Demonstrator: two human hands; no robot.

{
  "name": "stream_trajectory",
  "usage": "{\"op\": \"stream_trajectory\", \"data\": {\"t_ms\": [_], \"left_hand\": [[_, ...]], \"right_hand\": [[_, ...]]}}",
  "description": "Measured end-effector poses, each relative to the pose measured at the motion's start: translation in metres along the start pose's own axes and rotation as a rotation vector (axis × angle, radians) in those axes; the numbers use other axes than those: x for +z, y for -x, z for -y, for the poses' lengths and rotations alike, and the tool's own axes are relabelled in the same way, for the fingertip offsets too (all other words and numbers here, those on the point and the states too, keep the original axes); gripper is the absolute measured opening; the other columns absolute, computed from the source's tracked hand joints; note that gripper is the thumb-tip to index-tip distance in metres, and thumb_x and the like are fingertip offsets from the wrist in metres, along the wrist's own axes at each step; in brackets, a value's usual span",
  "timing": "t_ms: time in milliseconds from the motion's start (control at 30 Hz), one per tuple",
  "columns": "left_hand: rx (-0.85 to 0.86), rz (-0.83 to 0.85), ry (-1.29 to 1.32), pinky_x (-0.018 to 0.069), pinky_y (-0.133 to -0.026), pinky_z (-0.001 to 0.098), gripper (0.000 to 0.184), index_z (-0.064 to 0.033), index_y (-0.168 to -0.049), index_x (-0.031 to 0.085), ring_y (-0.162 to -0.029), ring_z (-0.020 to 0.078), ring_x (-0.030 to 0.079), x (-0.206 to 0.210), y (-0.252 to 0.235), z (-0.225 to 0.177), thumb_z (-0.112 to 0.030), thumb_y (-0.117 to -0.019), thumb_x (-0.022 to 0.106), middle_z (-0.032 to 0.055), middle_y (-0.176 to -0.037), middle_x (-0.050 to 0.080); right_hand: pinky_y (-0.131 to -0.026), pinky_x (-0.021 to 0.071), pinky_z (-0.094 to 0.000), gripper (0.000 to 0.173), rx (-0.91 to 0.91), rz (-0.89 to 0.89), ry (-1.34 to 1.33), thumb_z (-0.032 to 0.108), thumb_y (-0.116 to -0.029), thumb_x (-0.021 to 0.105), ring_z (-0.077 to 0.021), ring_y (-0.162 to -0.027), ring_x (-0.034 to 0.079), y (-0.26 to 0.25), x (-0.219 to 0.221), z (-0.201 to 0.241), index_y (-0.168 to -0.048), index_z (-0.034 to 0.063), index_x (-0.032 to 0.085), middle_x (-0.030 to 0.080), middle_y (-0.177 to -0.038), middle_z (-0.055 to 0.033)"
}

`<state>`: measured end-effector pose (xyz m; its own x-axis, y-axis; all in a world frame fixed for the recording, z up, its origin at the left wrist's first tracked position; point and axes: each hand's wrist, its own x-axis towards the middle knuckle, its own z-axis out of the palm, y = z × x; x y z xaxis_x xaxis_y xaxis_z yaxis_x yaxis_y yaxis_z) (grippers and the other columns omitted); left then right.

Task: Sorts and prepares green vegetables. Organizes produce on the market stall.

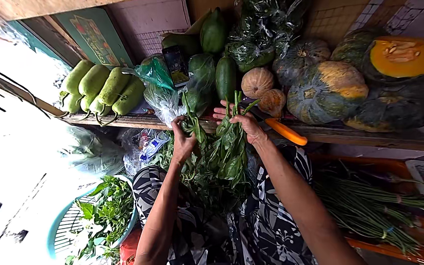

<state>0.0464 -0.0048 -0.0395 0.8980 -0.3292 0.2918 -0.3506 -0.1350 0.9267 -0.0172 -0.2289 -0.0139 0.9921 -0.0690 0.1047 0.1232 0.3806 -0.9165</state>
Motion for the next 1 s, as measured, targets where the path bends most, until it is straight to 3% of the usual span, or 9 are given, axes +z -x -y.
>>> {"op": "stream_trajectory", "data": {"t_ms": [100,200,300,433,633,800,867,933,1000], "left_hand": [[-0.005,0.099,0.447,0.0558,-0.068,0.0208,0.056,-0.0199,-0.129,0.043,-0.079,0.003,0.064,-0.009,0.001,0.003,-0.029,-0.0829,0.073,-0.0054,-0.1,0.066],[-0.004,0.226,0.583,0.0575,-0.079,0.0213,0.07,-0.022,-0.13,0.051,-0.093,0.003,0.066,0.004,0.01,0.004,-0.051,-0.0745,0.083,-0.0067,-0.11,0.069],[-0.046,0.289,0.476,0.0549,-0.086,0.0226,0.065,-0.0174,-0.13,0.057,-0.102,0.0026,0.063,0.024,0.017,0.007,-0.052,-0.0783,0.077,-0.0061,-0.119,0.066],[-0.089,0.258,0.324,0.0429,-0.104,0.0283,0.054,-0.0116,-0.135,0.062,-0.127,0.0097,0.046,0.041,0.025,0.004,-0.038,-0.0879,0.056,0.0032,-0.145,0.046],[-0.164,0.186,0.303,0.051,-0.095,0.0301,0.052,-0.0132,-0.144,0.038,-0.114,0.0084,0.057,0.053,0.032,0.008,-0.02,-0.0955,0.054,0.0044,-0.134,0.054],[-0.184,0.228,0.073,0.043,-0.113,0.0444,0.089,-0.0061,-0.157,0.026,-0.145,0.0272,0.04,0.017,0.04,-0.022,-0.022,-0.0821,0.071,0.017,-0.161,0.033],[-0.135,0.05,0.071,0.0485,-0.105,0.0412,0.077,-0.0049,-0.153,0.034,-0.137,0.0242,0.048,0.004,0.036,-0.038,-0.015,-0.0815,0.059,0.0158,-0.156,0.039],[-0.129,-0.06,0.006,0.0526,-0.097,0.0382,0.049,-0.0027,-0.146,0.047,-0.12,0.0194,0.06,0.001,0.027,-0.053,-0.017,-0.0998,0.055,0.0147,-0.143,0.054],[-0.151,-0.03,-0.061,0.056,-0.088,0.0384,0.038,-0.0025,-0.136,0.06,-0.099,0.0169,0.068,0.009,0.013,-0.052,-0.026,-0.1065,0.055,0.012,-0.122,0.068]], "right_hand": [[-0.1,0.0571,-0.039,0.054,0.083,-0.04,-0.076,-0.003,-0.0966,0.037,-0.0238,-0.117,0.069,-0.003,-0.001,0.001,-0.151,-0.0013,0.041,0.067,-0.132,-0.0146],[-0.103,0.0547,-0.0362,0.051,0.091,-0.006,-0.088,-0.001,-0.0996,0.036,-0.0226,-0.118,0.068,-0.005,0.004,-0.007,-0.15,-0.0024,0.043,0.067,-0.132,-0.0159],[-0.107,0.0495,-0.0335,0.051,0.047,-0.016,-0.031,0.001,-0.098,0.036,-0.0184,-0.121,0.064,-0.006,0.011,-0.015,-0.148,-0.0011,0.047,0.068,-0.132,-0.013],[-0.108,0.0502,-0.0366,0.051,0.028,-0.043,-0.098,-0.001,-0.0986,0.034,-0.0228,-0.124,0.064,-0.007,0.01,-0.026,-0.148,-0.0026,0.048,0.065,-0.136,-0.0167],[-0.095,0.0549,-0.0282,0.034,0.029,-0.144,-0.022,0.012,-0.1087,0.04,-0.0105,-0.105,0.068,-0.003,0.017,-0.021,-0.137,0.0025,0.055,0.073,-0.111,-0.0059],[-0.094,0.0498,-0.0223,0.03,-0.014,-0.15,0.178,0.01,-0.1085,0.044,-0.0038,-0.099,0.063,-0.004,0.016,-0.022,-0.134,0.0,0.058,0.07,-0.103,-0.0026],[-0.094,0.0505,-0.0224,0.032,-0.037,-0.128,0.212,0.011,-0.1091,0.043,-0.0037,-0.1,0.065,-0.004,0.014,-0.023,-0.136,-0.0001,0.056,0.072,-0.105,-0.0033],[-0.093,0.0497,-0.0247,0.034,-0.026,-0.08,0.271,0.015,-0.1097,0.042,-0.0049,-0.101,0.063,0.004,0.023,-0.02,-0.138,0.0021,0.055,0.071,-0.111,-0.004],[-0.095,0.0502,-0.0284,0.035,-0.004,-0.034,0.325,0.017,-0.1093,0.045,-0.0073,-0.108,0.063,0.01,0.033,-0.018,-0.14,0.006,0.057,0.07,-0.123,-0.0047]]}}
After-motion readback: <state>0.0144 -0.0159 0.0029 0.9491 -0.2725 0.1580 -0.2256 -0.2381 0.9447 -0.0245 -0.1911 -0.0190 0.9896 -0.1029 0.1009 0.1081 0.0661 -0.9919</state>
